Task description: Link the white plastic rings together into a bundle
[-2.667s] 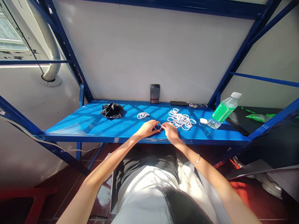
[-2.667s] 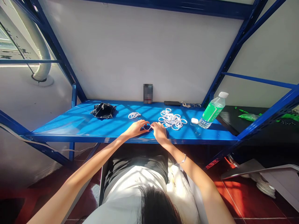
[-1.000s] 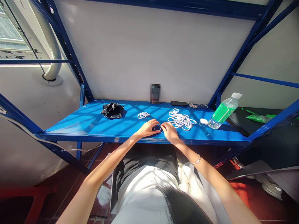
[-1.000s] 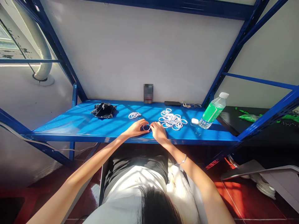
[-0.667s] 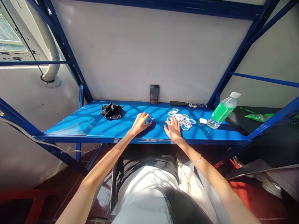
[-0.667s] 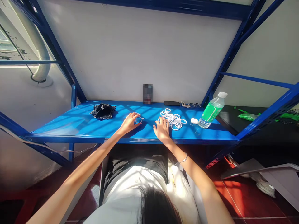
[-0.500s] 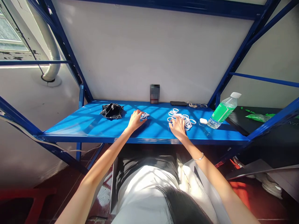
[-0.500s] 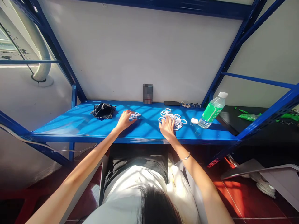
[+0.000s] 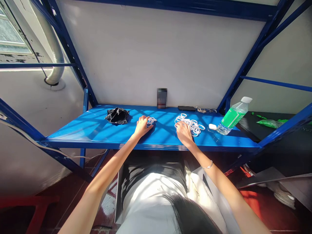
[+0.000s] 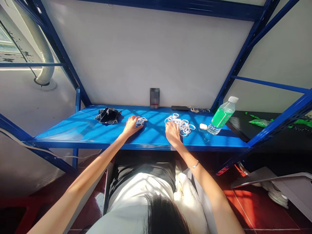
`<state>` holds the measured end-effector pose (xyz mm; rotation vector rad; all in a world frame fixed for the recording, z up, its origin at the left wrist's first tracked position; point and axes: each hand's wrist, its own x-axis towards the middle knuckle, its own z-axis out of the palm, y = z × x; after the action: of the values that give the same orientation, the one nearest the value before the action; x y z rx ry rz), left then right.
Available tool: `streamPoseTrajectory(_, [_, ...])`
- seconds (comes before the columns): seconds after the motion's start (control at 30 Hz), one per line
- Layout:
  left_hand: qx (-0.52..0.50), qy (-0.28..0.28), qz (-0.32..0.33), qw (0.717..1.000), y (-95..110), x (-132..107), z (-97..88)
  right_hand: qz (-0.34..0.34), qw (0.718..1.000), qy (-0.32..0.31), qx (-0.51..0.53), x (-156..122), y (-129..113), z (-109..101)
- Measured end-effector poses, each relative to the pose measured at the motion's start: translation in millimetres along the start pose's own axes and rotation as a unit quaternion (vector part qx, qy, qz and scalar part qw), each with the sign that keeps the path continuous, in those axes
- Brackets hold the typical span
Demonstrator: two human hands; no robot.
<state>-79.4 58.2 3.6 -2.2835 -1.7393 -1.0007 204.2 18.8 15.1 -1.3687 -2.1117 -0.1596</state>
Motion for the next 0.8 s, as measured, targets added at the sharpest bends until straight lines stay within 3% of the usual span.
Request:
streamPoseTrajectory(0.17, [-0.044,0.005,0.092,0.995,19,-2,-13.0,-0.131,0.99,-0.038,0.044,-3,-6,-9])
streamPoseTrajectory(0.27, [-0.075,-0.002,0.188,0.979,37,-8,-20.3,-0.176,0.98,-0.055,0.073,-6,-9,-10])
streamPoseTrajectory(0.37, [-0.082,-0.029,0.24,0.967,52,-14,-21.6,-0.205,0.972,-0.075,0.089,-7,-13,-9])
streamPoseTrajectory(0.63, [-0.082,-0.046,0.265,0.96,56,-15,-9.5,-0.279,0.951,-0.05,0.125,-7,-14,-4])
streamPoseTrajectory(0.8, [-0.131,-0.079,0.232,0.961,54,-14,-10.8,-0.256,0.957,-0.017,0.136,-8,-15,-7])
